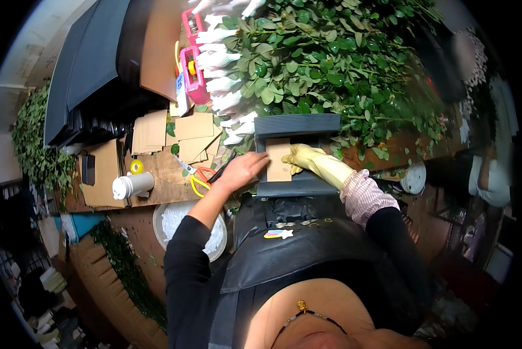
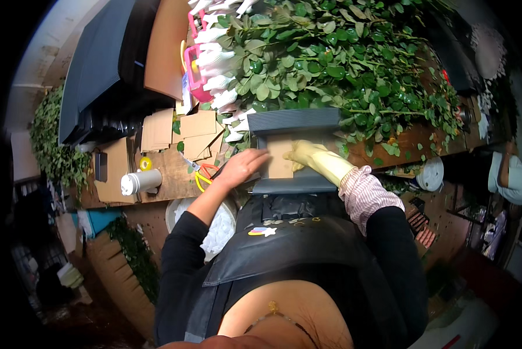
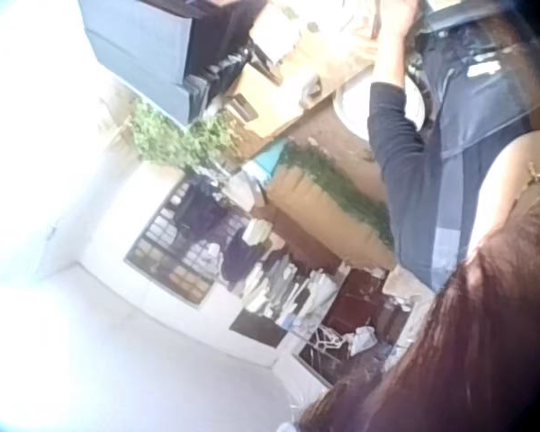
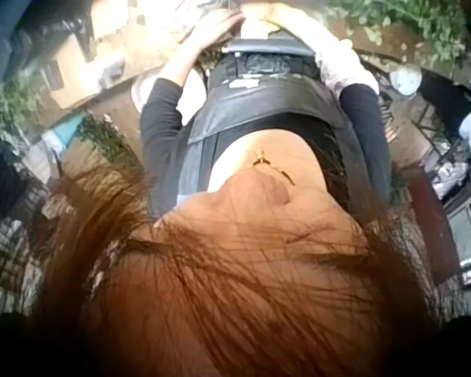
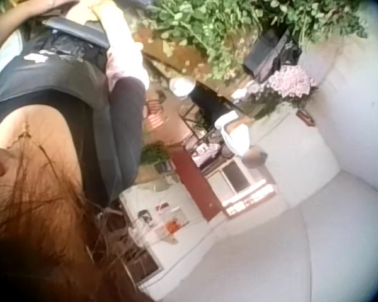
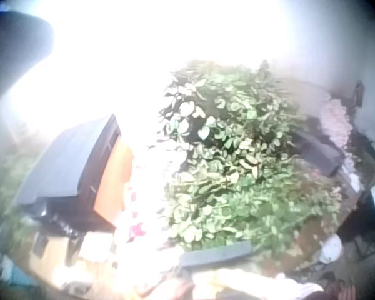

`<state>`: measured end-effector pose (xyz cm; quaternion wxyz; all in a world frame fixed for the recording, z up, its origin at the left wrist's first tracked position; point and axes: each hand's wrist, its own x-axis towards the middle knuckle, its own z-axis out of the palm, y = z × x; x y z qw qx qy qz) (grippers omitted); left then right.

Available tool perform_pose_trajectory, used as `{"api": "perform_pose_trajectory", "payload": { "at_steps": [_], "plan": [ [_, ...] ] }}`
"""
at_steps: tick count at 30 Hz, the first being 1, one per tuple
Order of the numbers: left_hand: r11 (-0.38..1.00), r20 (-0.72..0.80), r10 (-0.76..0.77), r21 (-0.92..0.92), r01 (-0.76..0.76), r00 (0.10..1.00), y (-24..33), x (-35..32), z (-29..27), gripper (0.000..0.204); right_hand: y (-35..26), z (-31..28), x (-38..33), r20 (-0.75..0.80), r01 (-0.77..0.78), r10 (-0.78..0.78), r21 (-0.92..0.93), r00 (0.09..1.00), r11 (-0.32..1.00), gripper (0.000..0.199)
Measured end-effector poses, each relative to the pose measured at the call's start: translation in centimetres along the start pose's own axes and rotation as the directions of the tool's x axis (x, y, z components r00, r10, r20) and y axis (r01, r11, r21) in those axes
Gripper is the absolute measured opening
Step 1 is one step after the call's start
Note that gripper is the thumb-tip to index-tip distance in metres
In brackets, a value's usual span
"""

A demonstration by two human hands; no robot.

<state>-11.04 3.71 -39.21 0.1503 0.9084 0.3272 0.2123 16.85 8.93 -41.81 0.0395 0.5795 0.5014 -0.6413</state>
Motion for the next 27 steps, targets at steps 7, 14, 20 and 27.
{"api": "perform_pose_trajectory", "payload": {
  "at_steps": [7, 14, 20, 27],
  "plan": [
    [0.998, 0.158, -0.07, 0.002, 0.071, 0.985, 1.7, 4.8, 3.3, 0.025, -10.2, 0.1, -9.4, -0.124, -0.078, -0.058, -0.861, 0.991, 0.502, 0.055],
    [0.99, 0.24, -0.082, -0.089, 0.106, 0.967, 2.8, 4.7, 2.3, 0.058, -8.0, 4.1, -18.2, 0.03, 0.183, -0.341, -0.887, 0.94, 0.424, 0.038],
    [0.991, 0.299, -0.104, -0.049, 0.124, 0.949, 3.0, 4.5, 2.7, 0.06, -5.3, 3.8, -20.9, -0.268, 0.53, -0.733, -0.543, 0.626, 0.651, 0.038],
    [0.992, 0.302, -0.095, -0.049, 0.115, 0.949, 3.3, 5.0, 2.1, 0.061, -5.6, -13.2, -16.5, -0.525, -0.058, -0.682, -0.812, 0.509, 0.581, 0.036]
  ]
}}
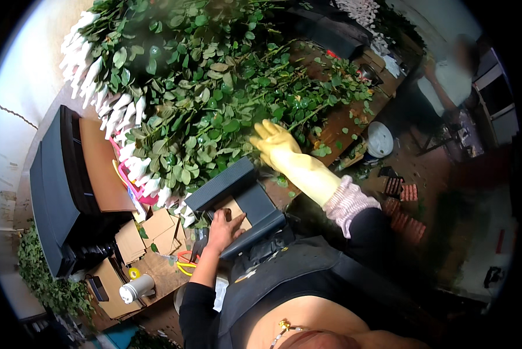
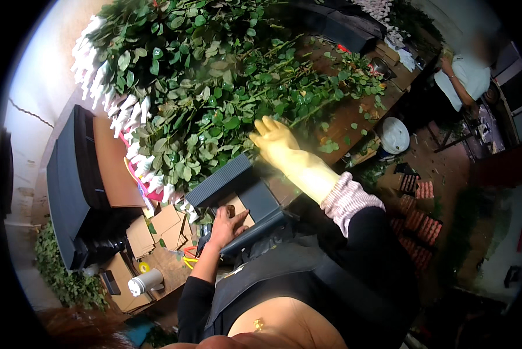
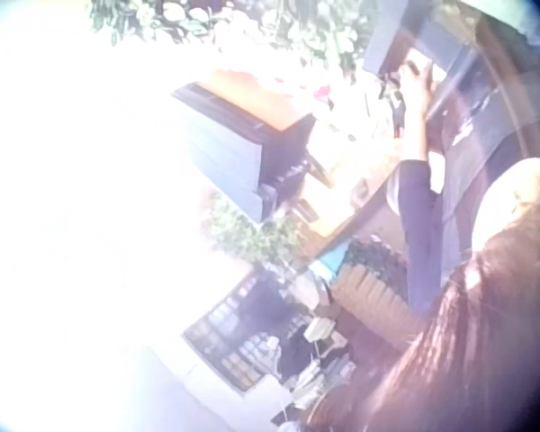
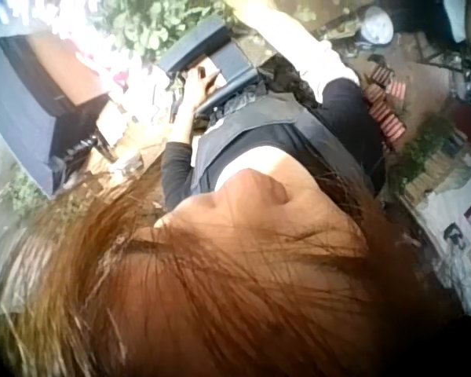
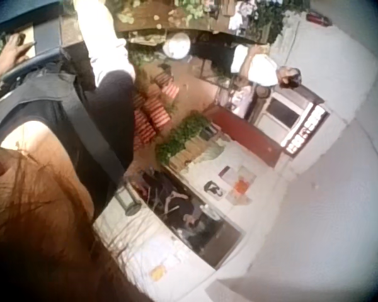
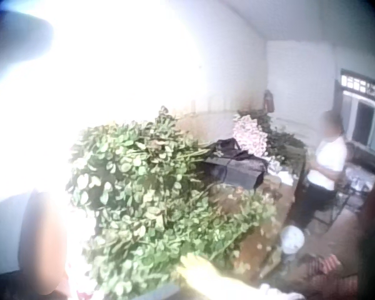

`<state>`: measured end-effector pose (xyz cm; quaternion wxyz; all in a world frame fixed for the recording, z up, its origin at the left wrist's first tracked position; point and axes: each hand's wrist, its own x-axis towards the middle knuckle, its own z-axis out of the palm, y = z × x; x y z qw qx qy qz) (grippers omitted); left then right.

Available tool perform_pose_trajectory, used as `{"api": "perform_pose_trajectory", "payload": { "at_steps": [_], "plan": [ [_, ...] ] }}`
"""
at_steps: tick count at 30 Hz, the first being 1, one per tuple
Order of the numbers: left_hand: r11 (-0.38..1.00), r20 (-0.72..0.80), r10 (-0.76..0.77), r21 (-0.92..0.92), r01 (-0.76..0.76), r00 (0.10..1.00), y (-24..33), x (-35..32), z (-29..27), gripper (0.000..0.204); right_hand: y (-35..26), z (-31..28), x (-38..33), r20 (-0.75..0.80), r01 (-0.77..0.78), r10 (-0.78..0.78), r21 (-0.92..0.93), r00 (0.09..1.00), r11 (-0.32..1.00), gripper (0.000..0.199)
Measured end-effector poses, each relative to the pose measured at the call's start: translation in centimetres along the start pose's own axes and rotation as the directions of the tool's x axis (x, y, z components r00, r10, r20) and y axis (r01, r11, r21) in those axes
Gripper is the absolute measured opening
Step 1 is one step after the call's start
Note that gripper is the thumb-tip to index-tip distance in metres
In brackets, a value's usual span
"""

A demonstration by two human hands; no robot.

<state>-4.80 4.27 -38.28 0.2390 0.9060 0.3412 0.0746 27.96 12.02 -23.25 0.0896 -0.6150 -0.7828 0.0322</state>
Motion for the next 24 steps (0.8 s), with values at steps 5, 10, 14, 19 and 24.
{"api": "perform_pose_trajectory", "payload": {
  "at_steps": [5, 10, 14, 19, 24],
  "plan": [
    [0.999, 0.018, -0.043, 0.004, 0.043, 0.999, 0.6, 0.0, -0.3, 0.061, 4.0, 1.6, 3.9, 0.284, -0.071, 0.077, -0.031, 0.956, 0.997, 0.045],
    [0.996, 0.048, -0.087, 0.013, 0.087, 0.995, 0.7, 0.0, -0.7, 0.062, 6.9, -4.7, 2.9, -0.521, 0.292, -0.27, -0.041, 0.81, 0.956, 0.052],
    [0.997, 0.024, -0.079, -0.015, 0.079, 0.997, 0.5, 0.1, -0.8, 0.063, 7.5, -7.6, -0.8, -0.393, 0.4, -0.24, 0.399, 0.887, 0.825, 0.046],
    [0.989, -0.018, -0.114, -0.094, 0.112, 0.993, 0.2, -0.4, -0.7, 0.08, 8.4, -3.8, -8.5, 0.129, 0.331, -0.417, 0.421, 0.9, 0.845, 0.038],
    [0.93, -0.033, -0.245, -0.291, 0.225, 0.969, -0.1, -0.9, -0.4, 0.104, 9.8, 2.5, -10.3, 0.564, -0.015, -0.234, 0.4, 0.792, 0.916, 0.026]
  ]
}}
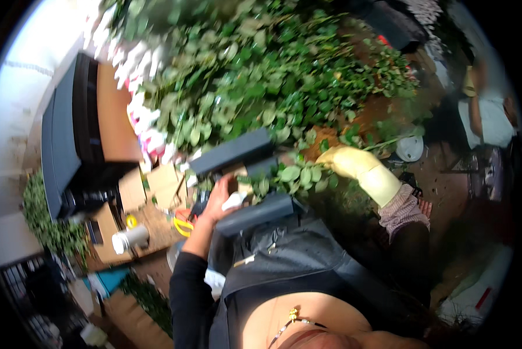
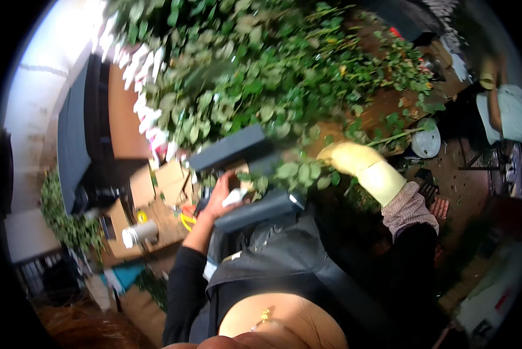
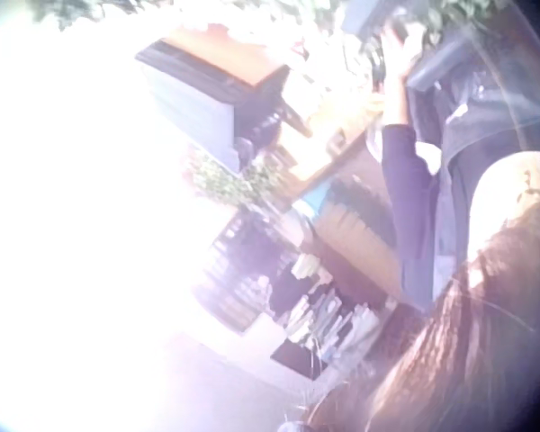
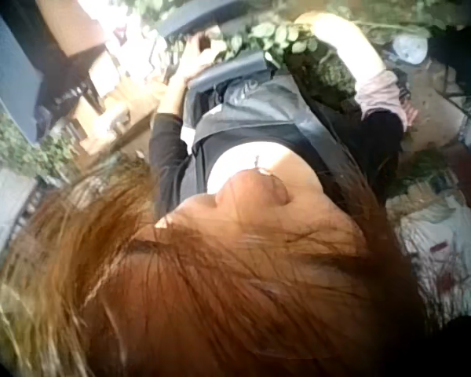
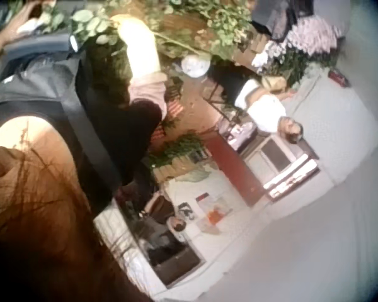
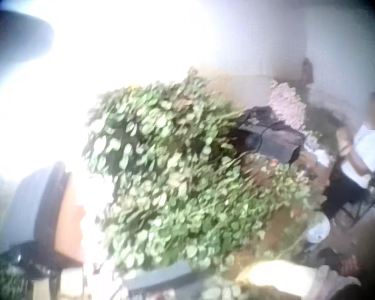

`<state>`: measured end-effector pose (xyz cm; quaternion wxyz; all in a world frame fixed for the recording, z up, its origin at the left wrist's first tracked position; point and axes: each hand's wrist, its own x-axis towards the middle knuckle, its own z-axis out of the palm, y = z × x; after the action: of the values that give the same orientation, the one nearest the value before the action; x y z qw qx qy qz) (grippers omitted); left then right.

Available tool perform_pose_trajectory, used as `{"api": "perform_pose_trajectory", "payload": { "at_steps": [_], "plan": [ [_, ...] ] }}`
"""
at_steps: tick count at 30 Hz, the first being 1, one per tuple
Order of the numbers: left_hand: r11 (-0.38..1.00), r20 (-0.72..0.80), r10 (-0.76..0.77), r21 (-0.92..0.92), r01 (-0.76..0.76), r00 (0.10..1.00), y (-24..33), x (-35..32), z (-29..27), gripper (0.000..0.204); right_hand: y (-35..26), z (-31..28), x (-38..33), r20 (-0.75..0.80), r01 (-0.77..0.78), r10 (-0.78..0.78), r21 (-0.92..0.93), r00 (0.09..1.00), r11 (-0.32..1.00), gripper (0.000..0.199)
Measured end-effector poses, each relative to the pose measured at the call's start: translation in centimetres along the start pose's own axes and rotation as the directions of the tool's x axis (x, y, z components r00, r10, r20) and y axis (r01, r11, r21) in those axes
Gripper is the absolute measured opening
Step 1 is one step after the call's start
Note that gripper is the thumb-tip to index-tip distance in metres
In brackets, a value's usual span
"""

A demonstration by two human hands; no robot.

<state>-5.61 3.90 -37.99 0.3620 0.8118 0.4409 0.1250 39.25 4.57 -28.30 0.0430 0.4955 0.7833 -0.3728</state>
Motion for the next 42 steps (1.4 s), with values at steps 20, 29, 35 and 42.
{"api": "perform_pose_trajectory", "payload": {
  "at_steps": [20, 29, 35, 42],
  "plan": [
    [0.995, 0.072, 0.096, -0.045, -0.092, 0.993, -1.1, -0.4, 0.0, 0.037, -2.6, -0.8, 5.9, 0.19, -0.256, 0.359, -0.416, 0.914, 0.872, 0.044],
    [0.999, 0.114, 0.049, -0.018, -0.047, 0.992, 0.2, 0.1, -0.9, 0.034, -9.9, -5.5, 9.5, 0.077, -0.587, 0.658, -0.386, 0.749, 0.712, 0.038],
    [0.998, 0.11, 0.027, 0.06, -0.034, 0.994, 1.2, 0.0, -0.6, 0.036, -4.2, -0.3, 5.3, 0.248, -0.547, 0.625, -0.317, 0.74, 0.775, 0.034],
    [0.993, 0.14, 0.024, 0.114, -0.041, 0.99, 2.1, 0.5, -0.9, 0.035, 0.1, -3.9, 3.0, -0.09, -0.455, 0.45, -0.301, 0.888, 0.838, 0.043]
  ]
}}
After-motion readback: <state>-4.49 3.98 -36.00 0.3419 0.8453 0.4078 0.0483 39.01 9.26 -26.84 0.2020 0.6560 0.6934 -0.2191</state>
